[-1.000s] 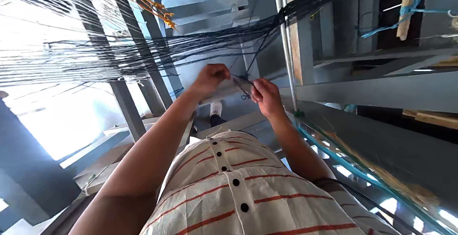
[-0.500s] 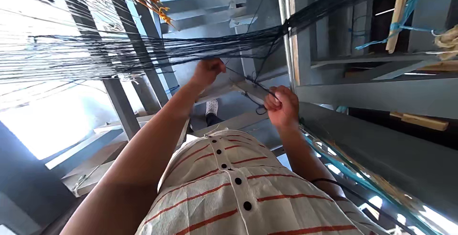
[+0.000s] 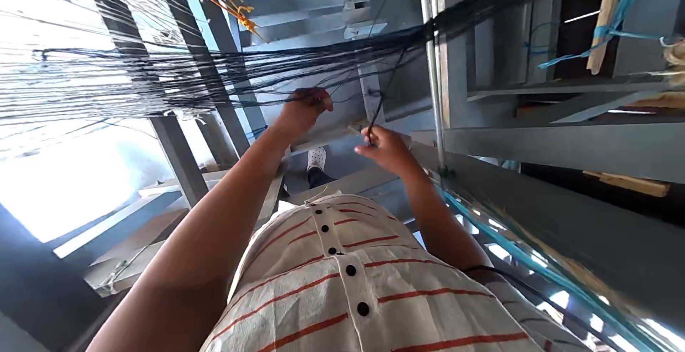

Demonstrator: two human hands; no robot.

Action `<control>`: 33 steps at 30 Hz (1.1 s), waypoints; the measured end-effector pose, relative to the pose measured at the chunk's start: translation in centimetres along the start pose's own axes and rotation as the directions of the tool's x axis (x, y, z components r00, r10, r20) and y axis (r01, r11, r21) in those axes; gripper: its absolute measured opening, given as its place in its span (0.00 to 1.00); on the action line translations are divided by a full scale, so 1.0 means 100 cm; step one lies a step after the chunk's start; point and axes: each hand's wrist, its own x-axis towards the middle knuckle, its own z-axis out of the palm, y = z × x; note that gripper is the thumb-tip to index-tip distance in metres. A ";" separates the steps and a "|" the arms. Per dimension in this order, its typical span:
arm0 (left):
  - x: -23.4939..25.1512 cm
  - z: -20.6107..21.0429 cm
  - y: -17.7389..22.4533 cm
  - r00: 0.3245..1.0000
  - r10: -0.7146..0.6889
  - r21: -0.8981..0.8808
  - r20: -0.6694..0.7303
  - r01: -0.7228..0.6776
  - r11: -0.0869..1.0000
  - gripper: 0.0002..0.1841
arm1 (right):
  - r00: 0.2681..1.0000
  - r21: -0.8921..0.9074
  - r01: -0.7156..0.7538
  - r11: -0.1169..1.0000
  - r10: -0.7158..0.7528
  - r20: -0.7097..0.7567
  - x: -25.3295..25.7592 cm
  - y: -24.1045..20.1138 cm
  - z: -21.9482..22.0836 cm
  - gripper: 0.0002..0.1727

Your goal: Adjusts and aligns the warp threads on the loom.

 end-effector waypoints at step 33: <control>0.006 -0.010 -0.014 0.937 -0.340 -0.487 -0.080 0.261 0.833 0.09 | 0.856 0.056 0.449 0.892 -0.411 -0.313 0.065 -0.019 -0.018 0.11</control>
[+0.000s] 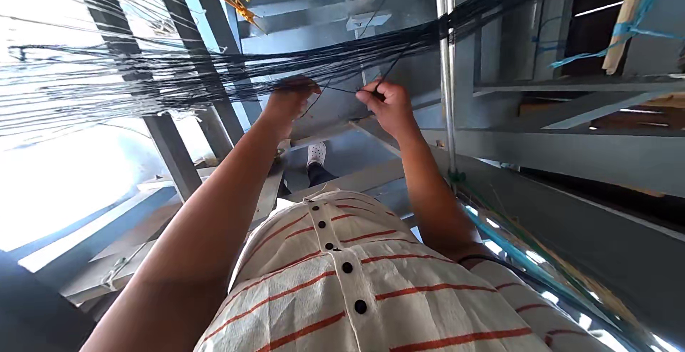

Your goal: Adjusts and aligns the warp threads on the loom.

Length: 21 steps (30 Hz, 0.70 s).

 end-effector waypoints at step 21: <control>-0.007 0.019 0.003 0.996 -0.054 -0.016 0.065 0.055 0.998 0.13 | 0.959 0.302 0.068 0.951 0.022 -0.284 -0.027 -0.002 0.015 0.16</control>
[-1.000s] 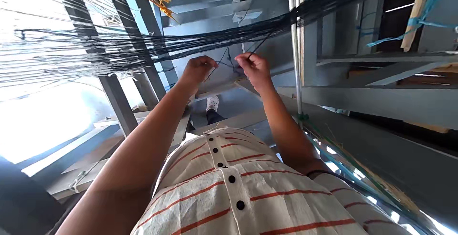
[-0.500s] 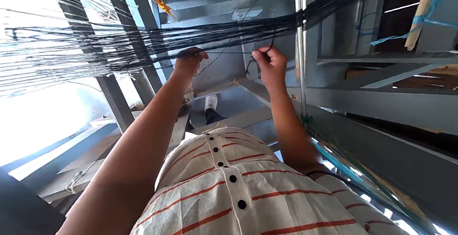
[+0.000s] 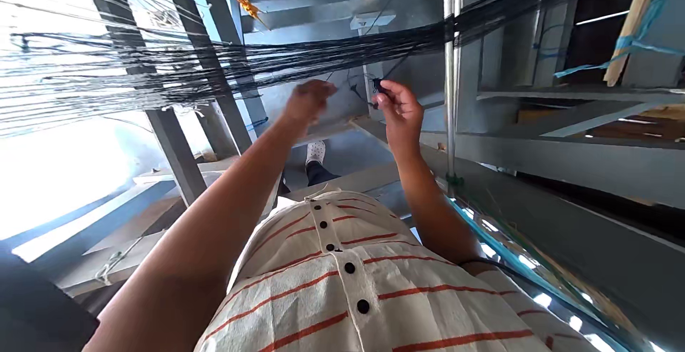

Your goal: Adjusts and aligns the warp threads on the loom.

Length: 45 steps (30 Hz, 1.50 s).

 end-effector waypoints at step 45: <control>0.019 0.042 0.020 0.992 -0.104 -0.290 0.076 0.121 0.949 0.14 | 0.987 -0.480 0.158 0.863 -0.119 0.111 -0.040 -0.071 -0.049 0.10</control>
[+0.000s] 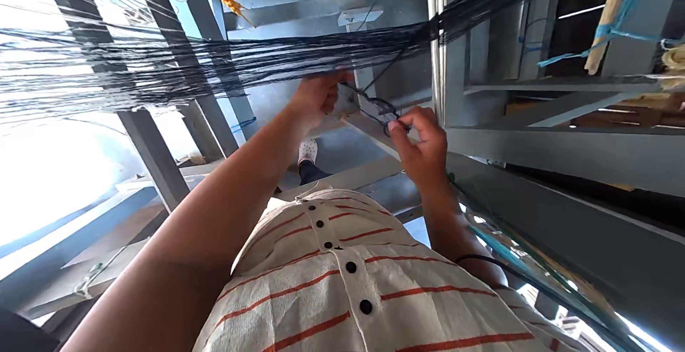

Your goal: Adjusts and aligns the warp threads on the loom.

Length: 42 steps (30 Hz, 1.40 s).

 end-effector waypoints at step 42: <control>-0.085 -0.066 -0.039 0.978 0.160 0.333 0.131 -0.195 0.923 0.15 | 0.940 0.766 -0.314 0.561 0.070 0.334 0.046 0.087 0.098 0.13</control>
